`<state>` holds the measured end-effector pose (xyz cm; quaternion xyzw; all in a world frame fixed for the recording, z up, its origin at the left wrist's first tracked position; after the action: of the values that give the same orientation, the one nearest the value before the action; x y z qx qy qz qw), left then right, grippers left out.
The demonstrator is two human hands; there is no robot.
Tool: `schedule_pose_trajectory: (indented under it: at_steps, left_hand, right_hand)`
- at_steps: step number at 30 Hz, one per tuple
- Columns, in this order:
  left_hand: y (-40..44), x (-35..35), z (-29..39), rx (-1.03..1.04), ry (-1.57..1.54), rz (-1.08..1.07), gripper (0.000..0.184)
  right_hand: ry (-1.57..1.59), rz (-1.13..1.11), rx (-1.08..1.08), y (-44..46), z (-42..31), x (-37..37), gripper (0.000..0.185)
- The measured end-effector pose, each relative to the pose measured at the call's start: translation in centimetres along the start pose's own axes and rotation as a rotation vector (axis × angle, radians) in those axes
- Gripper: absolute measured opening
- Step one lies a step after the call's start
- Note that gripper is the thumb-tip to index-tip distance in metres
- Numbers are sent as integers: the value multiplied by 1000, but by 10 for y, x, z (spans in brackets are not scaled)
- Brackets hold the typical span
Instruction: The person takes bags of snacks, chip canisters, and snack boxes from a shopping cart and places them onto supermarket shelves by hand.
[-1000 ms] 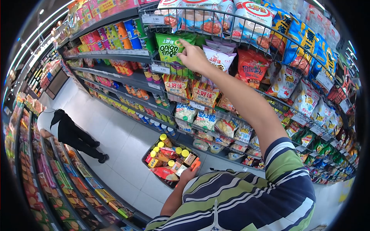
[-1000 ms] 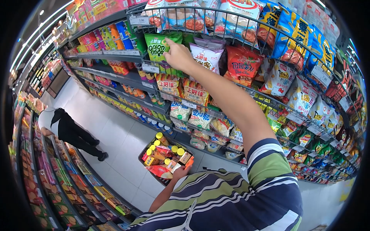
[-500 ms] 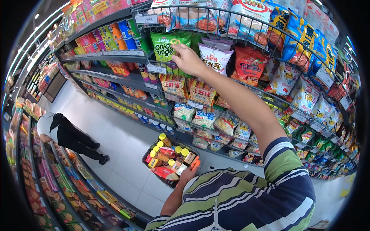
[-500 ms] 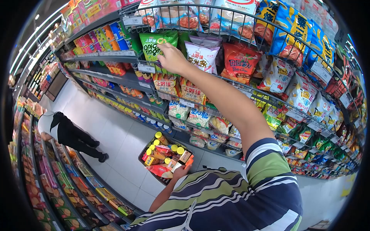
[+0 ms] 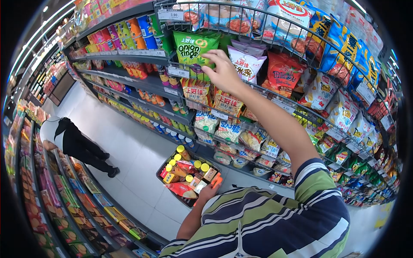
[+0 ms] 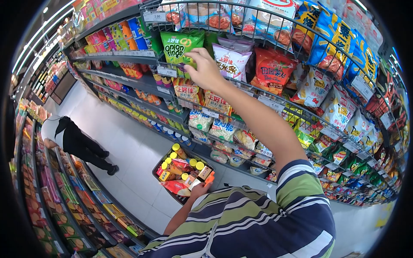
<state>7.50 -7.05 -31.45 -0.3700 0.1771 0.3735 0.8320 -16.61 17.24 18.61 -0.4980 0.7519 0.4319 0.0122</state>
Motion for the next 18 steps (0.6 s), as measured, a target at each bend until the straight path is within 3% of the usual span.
schedule_pose_trajectory:
  at_steps: [8,11,18]
  left_hand:
    - [4,0,-1,6,-18,-49,91]
    - [3,-2,1,5,-5,-63,91]
    - [-4,-9,13,-16,-49,-83,86]
  right_hand:
    - [-267,174,69,-59,19,-97,15]
    - [-301,117,255,-72,30,-121,16]
    - [-519,-129,427,-78,32,-123,40]
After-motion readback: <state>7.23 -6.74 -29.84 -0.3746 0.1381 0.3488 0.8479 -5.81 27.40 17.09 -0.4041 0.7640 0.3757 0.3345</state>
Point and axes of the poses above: each hand's wrist, its own y-axis towards the middle knuckle, its own x-axis out of the palm, z = x × y, the point moved 4 cm from there along y, towards the middle knuckle, and after that the axes turned 12 degrees about x, right-handed, at the moved point
